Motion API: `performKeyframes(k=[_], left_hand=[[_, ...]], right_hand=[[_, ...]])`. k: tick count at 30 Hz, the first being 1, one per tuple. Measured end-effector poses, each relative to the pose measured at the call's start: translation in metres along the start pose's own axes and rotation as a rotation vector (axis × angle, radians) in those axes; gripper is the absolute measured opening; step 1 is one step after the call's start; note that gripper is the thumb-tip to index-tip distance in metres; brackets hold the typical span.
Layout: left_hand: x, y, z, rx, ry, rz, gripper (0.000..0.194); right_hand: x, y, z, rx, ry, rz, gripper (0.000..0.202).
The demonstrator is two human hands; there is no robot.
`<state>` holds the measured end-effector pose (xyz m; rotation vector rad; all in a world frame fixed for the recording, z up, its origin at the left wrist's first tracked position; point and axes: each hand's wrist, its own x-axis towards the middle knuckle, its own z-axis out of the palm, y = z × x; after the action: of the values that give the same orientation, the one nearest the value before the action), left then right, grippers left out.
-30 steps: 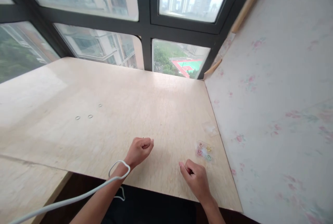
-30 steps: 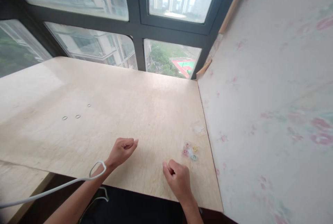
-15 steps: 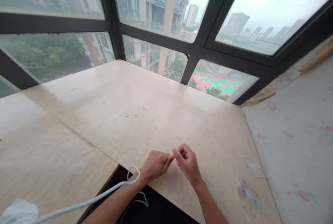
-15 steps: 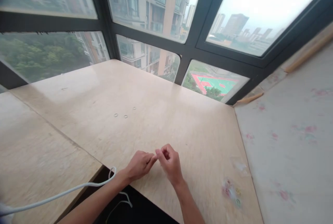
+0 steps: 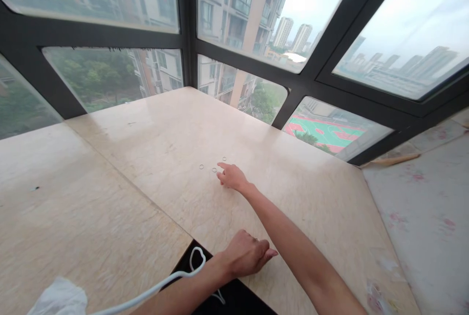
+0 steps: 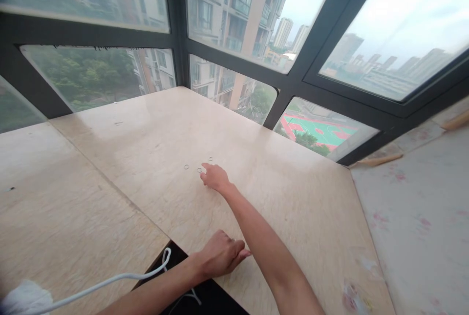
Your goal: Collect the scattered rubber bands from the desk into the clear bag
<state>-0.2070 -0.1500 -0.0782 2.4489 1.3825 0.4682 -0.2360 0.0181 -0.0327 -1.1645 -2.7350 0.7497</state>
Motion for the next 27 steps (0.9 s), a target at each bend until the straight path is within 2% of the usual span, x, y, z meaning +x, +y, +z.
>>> performKeyframes(k=[6, 14, 21, 27], left_hand=[[0.0, -0.001, -0.001, -0.014, -0.013, 0.016, 0.049], [0.002, -0.002, -0.001, -0.043, -0.008, 0.017, 0.049], [0.003, 0.001, -0.003, 0.001, -0.025, 0.026, 0.049], [0.005, 0.001, -0.001, 0.029, -0.025, 0.029, 0.049]], right_hand=[[0.021, -0.003, 0.005, -0.245, -0.067, -0.001, 0.023], [0.012, 0.007, 0.008, -0.342, -0.056, 0.015, 0.029], [-0.005, 0.013, -0.003, -0.191, -0.042, 0.025, 0.016], [-0.048, 0.026, -0.019, 0.135, 0.016, 0.059, 0.021]])
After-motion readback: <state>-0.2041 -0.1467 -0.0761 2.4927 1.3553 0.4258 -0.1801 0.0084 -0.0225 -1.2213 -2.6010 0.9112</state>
